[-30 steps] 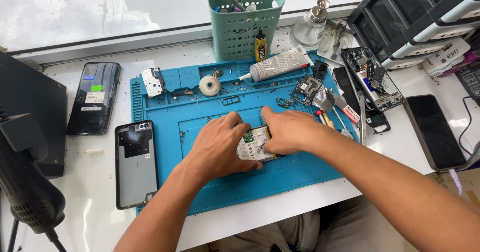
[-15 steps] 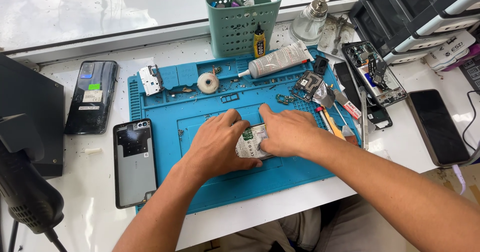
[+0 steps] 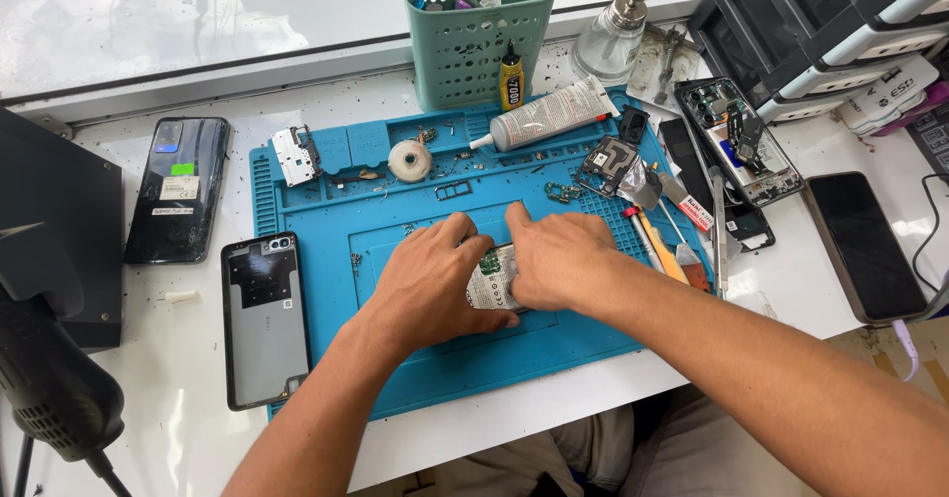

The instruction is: Repairing a smartphone by connecting internal ribbon cables, positioning the battery, and cleaning the frame with a brush.

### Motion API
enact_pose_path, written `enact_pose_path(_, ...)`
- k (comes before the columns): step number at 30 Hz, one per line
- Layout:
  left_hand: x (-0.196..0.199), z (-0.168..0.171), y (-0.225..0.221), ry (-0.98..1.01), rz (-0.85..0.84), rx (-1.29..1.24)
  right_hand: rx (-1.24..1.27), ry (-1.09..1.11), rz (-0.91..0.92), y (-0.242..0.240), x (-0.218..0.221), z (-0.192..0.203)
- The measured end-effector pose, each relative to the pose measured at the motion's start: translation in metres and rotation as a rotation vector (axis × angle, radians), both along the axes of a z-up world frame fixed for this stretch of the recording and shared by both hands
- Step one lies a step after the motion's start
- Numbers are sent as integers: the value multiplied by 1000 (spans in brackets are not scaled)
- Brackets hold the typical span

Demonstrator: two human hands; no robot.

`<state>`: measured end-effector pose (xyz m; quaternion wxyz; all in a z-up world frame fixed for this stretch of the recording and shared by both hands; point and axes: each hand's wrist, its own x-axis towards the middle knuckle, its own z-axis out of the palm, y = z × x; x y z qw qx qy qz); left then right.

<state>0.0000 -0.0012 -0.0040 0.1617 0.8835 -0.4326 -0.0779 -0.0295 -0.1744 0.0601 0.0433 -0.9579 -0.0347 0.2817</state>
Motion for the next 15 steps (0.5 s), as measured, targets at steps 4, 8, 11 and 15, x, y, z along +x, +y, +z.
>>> enact_pose_path(4,0,-3,1,6,1,-10,-1,19,33,0,4,-3)
enact_pose_path(8,0,-4,-1,3,-14,-32,-8,35,59,-3,7,-8)
enact_pose_path(11,-2,-4,-1,-2,-12,-39,-17,41,69,-1,7,-4)
enact_pose_path(15,-2,-4,-1,-1,-8,-33,-17,55,70,2,6,-1)
